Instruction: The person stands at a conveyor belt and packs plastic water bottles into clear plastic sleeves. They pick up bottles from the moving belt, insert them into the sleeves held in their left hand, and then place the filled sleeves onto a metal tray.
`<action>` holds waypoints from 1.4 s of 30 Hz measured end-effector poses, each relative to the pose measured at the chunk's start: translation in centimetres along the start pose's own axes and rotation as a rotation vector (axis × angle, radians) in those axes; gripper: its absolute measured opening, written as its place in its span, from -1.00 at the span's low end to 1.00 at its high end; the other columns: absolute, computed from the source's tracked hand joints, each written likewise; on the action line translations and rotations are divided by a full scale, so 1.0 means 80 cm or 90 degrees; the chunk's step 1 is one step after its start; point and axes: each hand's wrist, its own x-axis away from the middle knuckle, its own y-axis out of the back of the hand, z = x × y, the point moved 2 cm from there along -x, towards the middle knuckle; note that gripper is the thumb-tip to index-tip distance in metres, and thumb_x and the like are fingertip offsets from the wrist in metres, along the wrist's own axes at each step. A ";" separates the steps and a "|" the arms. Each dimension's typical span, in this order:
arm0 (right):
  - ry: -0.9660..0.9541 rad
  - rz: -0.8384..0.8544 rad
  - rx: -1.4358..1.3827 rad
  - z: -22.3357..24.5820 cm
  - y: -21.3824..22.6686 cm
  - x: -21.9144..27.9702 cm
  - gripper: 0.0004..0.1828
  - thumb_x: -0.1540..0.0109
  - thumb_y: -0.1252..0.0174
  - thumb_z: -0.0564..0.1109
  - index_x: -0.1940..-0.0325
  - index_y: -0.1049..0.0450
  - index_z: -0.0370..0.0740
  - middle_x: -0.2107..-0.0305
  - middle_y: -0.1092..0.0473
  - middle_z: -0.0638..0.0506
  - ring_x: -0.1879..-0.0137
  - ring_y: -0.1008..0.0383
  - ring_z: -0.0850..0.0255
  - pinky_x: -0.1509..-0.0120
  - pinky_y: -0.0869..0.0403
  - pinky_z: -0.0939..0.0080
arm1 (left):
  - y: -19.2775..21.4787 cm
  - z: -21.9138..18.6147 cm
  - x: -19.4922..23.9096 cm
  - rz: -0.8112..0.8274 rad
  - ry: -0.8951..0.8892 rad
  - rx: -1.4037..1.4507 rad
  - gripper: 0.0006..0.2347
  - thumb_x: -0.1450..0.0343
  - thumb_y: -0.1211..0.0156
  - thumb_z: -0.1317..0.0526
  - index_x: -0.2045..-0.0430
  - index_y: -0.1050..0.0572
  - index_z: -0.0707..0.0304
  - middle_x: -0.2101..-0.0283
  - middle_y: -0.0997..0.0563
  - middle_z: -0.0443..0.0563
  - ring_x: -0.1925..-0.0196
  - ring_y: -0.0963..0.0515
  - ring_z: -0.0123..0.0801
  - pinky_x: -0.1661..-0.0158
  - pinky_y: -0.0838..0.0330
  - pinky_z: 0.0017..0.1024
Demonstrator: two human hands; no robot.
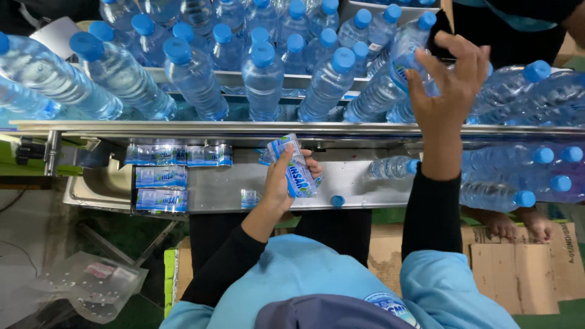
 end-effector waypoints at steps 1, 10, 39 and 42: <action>-0.002 -0.002 0.001 0.001 -0.005 0.006 -0.90 -0.40 -0.46 -0.19 0.05 -0.69 -0.25 -0.09 -0.39 -0.21 -0.17 -0.48 -0.22 -0.37 -0.18 -0.36 | 0.003 0.004 -0.002 0.001 0.001 -0.003 -0.63 -0.46 -0.17 -0.02 0.20 -0.54 0.42 0.35 -0.65 0.26 0.25 -0.69 -0.03 0.11 -0.61 -0.20; -0.440 0.056 -0.199 0.005 -0.023 0.110 0.10 -0.37 -0.48 0.13 -0.65 0.23 0.06 -0.59 0.16 -0.09 -0.73 0.15 -0.12 -0.80 0.02 -0.29 | -0.004 0.000 -0.006 0.023 -0.161 -0.072 -0.64 -0.35 -0.37 0.27 -0.01 -0.53 0.46 0.12 -0.70 0.37 0.07 -0.73 0.05 -0.04 -0.63 -0.08; -0.226 0.014 -0.287 0.121 -0.157 -0.027 -0.27 -0.21 -0.55 -0.06 -0.38 -0.37 -0.22 -0.05 -0.46 -0.19 -0.22 -0.45 -0.21 -0.47 -0.21 -0.25 | 0.062 0.005 -0.015 0.012 -0.119 0.079 -0.71 -0.44 -0.18 0.21 0.10 -0.57 0.53 0.36 -0.68 0.42 0.32 -0.74 0.17 0.20 -0.68 -0.02; -0.386 0.029 -0.375 0.117 -0.153 0.032 0.27 -0.21 -0.68 -0.08 -0.68 0.16 0.05 -0.54 0.05 -0.06 -0.55 -0.14 -0.22 -0.65 -0.14 -0.23 | 0.032 -0.013 0.006 -0.017 -0.138 0.012 -0.70 -0.43 -0.17 0.38 -0.06 -0.54 0.48 0.16 -0.68 0.49 0.19 -0.74 0.14 0.16 -0.67 -0.04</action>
